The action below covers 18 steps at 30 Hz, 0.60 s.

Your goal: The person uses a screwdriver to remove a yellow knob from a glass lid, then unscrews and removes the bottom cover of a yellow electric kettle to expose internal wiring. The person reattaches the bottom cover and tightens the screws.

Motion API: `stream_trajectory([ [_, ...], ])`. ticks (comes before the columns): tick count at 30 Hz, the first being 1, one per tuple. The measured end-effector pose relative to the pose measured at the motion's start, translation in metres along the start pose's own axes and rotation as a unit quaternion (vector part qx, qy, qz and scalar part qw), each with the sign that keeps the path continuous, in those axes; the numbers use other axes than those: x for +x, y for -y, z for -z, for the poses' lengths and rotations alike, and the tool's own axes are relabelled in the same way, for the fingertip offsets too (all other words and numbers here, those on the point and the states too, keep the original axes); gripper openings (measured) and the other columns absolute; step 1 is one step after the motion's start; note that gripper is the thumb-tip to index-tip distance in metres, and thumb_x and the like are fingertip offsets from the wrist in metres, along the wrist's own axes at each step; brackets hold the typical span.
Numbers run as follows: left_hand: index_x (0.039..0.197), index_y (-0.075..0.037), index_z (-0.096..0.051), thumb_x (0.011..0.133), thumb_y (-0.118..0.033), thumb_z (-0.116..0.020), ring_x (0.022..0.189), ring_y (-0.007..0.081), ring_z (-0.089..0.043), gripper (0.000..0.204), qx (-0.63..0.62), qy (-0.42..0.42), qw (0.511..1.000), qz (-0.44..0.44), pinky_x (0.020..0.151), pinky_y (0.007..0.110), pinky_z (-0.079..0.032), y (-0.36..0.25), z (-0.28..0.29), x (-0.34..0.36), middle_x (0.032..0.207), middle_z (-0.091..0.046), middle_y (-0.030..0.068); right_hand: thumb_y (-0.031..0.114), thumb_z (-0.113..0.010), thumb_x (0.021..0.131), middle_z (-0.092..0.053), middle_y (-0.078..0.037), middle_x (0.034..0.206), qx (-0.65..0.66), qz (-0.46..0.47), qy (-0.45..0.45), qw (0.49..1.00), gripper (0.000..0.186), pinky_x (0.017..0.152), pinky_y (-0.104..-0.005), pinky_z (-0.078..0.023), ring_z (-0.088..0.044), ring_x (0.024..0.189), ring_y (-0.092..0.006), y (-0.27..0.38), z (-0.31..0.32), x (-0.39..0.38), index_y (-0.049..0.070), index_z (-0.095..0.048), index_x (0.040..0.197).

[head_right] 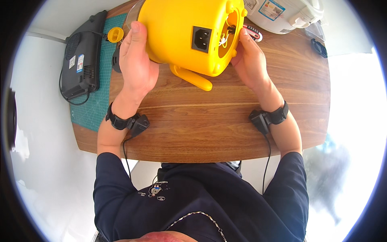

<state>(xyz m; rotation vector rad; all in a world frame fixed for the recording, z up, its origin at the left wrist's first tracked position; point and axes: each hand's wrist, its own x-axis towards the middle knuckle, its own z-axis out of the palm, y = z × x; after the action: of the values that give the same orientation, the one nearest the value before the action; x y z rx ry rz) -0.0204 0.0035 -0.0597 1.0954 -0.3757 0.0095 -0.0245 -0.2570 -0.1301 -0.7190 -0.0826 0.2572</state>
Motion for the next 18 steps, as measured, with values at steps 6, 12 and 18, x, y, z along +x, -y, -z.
stream_trajectory([
  [6,0.128,0.003,-0.066,0.114,-0.034,-0.046,0.109,0.0108,-0.065,0.044,0.010,0.015,1.000,-0.007,0.097,0.027,-0.051,0.001,-0.001,-0.001,0.121,-0.072,0.0052,0.032,-0.037,0.116,-0.065,-0.005,0.138,-0.035,-0.004,-0.067,0.997,0.041,0.108,-0.0374,-0.050,-0.062,0.125,-0.0175,0.003,-0.008,-0.002,0.008,-0.051,0.146],
  [12,0.129,0.002,-0.065,0.115,-0.031,-0.044,0.104,0.0111,-0.066,0.042,0.026,0.036,0.999,-0.030,0.092,0.027,-0.053,0.001,0.003,-0.004,0.117,-0.073,0.0051,0.032,-0.037,0.116,-0.063,-0.005,0.142,-0.037,-0.033,-0.076,0.996,0.041,0.108,-0.0379,-0.051,-0.062,0.127,-0.0184,0.003,-0.011,-0.004,0.009,-0.050,0.147],
  [18,0.112,0.002,-0.066,0.114,-0.032,-0.049,0.079,0.0055,-0.054,0.037,0.192,0.026,0.970,-0.145,0.070,0.021,-0.043,-0.018,0.001,-0.011,0.091,-0.065,-0.0009,0.030,-0.037,0.116,-0.063,-0.007,0.140,-0.156,-0.004,-0.048,0.987,0.040,0.105,-0.0380,-0.052,-0.063,0.125,-0.0185,0.013,-0.051,-0.017,0.007,-0.051,0.146],
])
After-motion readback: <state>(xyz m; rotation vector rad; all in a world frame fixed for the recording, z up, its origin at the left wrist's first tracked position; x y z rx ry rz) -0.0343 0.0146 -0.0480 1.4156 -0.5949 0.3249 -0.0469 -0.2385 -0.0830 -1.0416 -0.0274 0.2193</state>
